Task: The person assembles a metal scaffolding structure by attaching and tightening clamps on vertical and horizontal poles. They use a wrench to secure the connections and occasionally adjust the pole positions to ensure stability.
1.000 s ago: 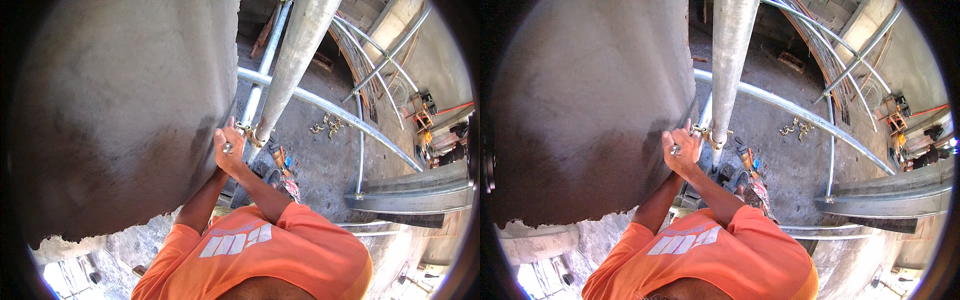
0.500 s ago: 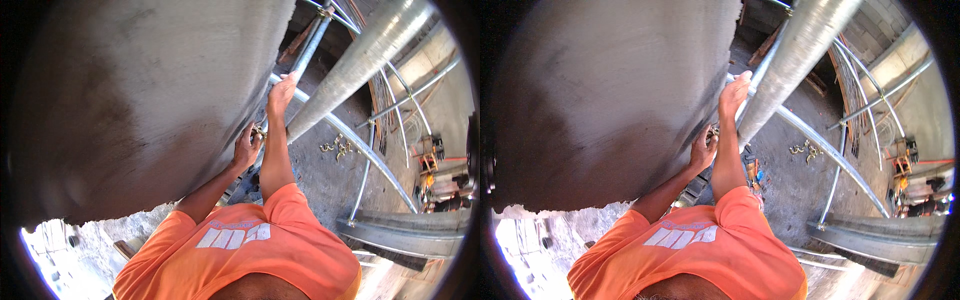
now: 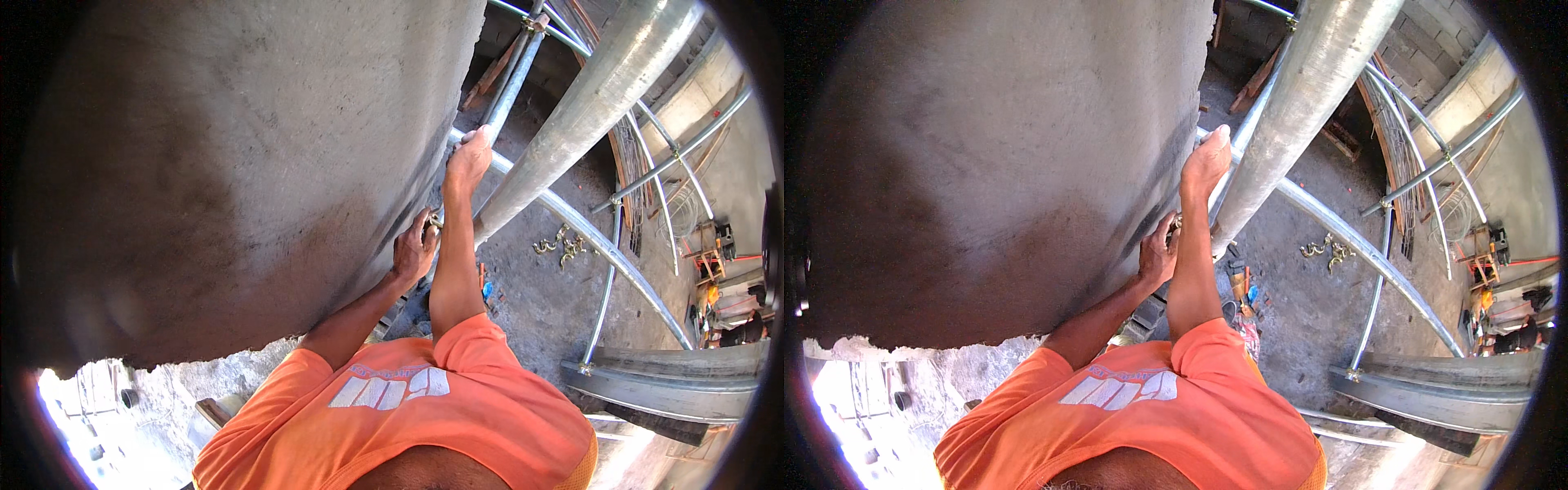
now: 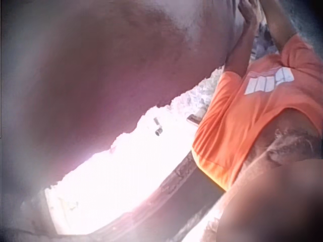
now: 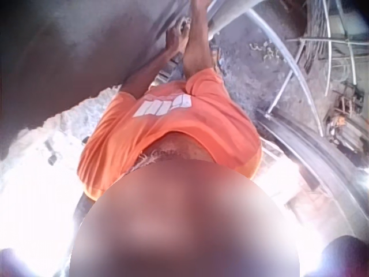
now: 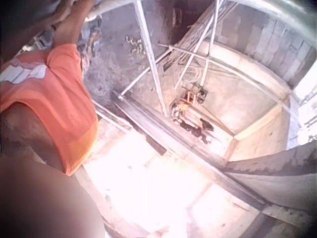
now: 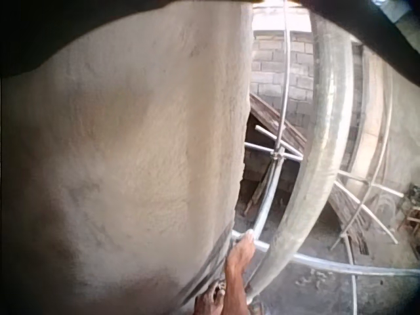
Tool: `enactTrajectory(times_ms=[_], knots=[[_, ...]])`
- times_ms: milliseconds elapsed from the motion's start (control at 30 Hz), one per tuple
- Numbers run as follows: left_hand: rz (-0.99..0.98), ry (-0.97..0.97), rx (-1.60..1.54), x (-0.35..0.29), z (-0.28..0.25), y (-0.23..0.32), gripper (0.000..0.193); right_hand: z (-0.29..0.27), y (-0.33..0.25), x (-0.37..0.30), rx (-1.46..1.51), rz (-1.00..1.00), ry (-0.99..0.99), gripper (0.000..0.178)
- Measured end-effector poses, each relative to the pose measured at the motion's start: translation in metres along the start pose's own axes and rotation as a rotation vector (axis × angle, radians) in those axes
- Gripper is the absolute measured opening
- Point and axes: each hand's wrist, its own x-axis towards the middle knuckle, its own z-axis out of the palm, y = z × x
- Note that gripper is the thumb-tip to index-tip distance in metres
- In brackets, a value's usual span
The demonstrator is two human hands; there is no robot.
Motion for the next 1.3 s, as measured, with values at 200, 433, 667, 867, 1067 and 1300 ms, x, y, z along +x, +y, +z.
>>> enactTrajectory(times_ms=[200, 433, 667, 867, 1067, 1300], knots=[[-0.168, -0.029, 0.081, -0.013, 0.020, -0.015, 0.048, -0.005, 0.031, 0.027, 0.081, -0.209, 0.034, 0.027], [-0.114, -0.114, 0.030, -0.002, 0.034, -0.026, 0.048, -0.011, -0.006, 0.032, 0.074, 0.237, 0.035, 0.044], [-0.475, -0.135, -1.135, -0.001, 0.038, -0.015, 0.049, -0.006, -0.030, 0.015, 0.089, 0.243, 0.007, 0.057], [-0.172, -0.154, -0.119, -0.006, 0.012, -0.008, 0.051, -0.004, -0.033, -0.017, -0.070, -0.033, -0.055, 0.052], [-0.117, -0.166, 0.017, -0.011, 0.021, -0.017, 0.053, -0.005, -0.024, -0.043, -0.185, -0.285, -0.093, 0.048], [-0.068, -0.048, -0.087, -0.013, 0.028, -0.004, 0.077, -0.019, -0.009, -0.065, -0.278, -0.458, -0.100, 0.045]])
